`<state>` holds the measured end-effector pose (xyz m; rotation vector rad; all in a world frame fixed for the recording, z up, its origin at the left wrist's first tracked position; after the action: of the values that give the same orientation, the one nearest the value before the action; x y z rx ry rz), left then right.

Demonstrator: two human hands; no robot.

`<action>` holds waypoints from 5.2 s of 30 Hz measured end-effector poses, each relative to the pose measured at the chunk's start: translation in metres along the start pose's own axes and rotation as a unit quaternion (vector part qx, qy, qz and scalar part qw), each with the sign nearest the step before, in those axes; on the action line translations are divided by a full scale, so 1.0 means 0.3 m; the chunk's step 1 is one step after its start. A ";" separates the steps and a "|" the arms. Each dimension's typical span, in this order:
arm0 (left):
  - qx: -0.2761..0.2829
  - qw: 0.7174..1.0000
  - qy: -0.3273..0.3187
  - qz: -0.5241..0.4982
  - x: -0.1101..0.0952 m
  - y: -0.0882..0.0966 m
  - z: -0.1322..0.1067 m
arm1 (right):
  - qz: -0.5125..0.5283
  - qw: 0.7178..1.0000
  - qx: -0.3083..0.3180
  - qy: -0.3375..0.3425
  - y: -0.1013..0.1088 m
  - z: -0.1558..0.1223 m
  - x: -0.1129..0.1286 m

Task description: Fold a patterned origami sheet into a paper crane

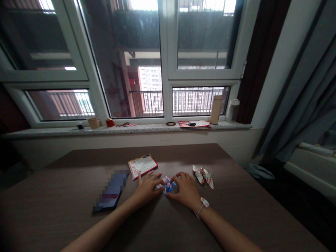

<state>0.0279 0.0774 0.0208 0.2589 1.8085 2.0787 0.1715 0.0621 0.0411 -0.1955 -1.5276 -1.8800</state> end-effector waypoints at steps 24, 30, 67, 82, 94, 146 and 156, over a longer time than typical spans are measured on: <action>-0.034 0.999 0.011 0.010 -0.003 0.009 -0.012 | -0.014 1.000 -0.015 -0.015 0.001 0.016 0.006; -0.030 0.999 0.015 0.012 -0.002 0.010 -0.013 | 0.022 0.999 0.012 -0.027 -0.013 0.006 -0.015; -0.002 1.000 0.021 -0.015 -0.001 0.008 -0.012 | -0.018 0.999 -0.048 -0.015 0.007 0.014 -0.026; -0.020 0.999 0.019 -0.016 0.004 0.005 -0.013 | -0.058 0.996 -0.066 0.007 0.004 0.013 -0.013; -0.024 1.000 0.012 -0.002 0.003 0.001 -0.011 | -0.001 0.999 -0.049 0.018 -0.001 0.019 0.003; 0.001 1.000 0.019 -0.015 0.001 0.001 -0.010 | 0.012 0.999 -0.021 0.029 0.010 -0.001 0.014; -0.009 1.000 0.019 -0.013 0.001 0.006 -0.012 | -0.072 0.996 -0.039 0.030 -0.002 0.010 0.009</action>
<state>0.0262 0.0742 0.0219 0.1903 1.8037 2.0956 0.1683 0.0638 0.0429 -0.0639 -1.4628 -2.0409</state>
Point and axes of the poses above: each hand's wrist, its own z-axis towards the middle knuckle, its own y-axis out of the back of the hand, x = y × z, the point moved 10 cm from there along z, towards the middle knuckle, and after that the axes turned 7 degrees about z, right-handed, at the moved point
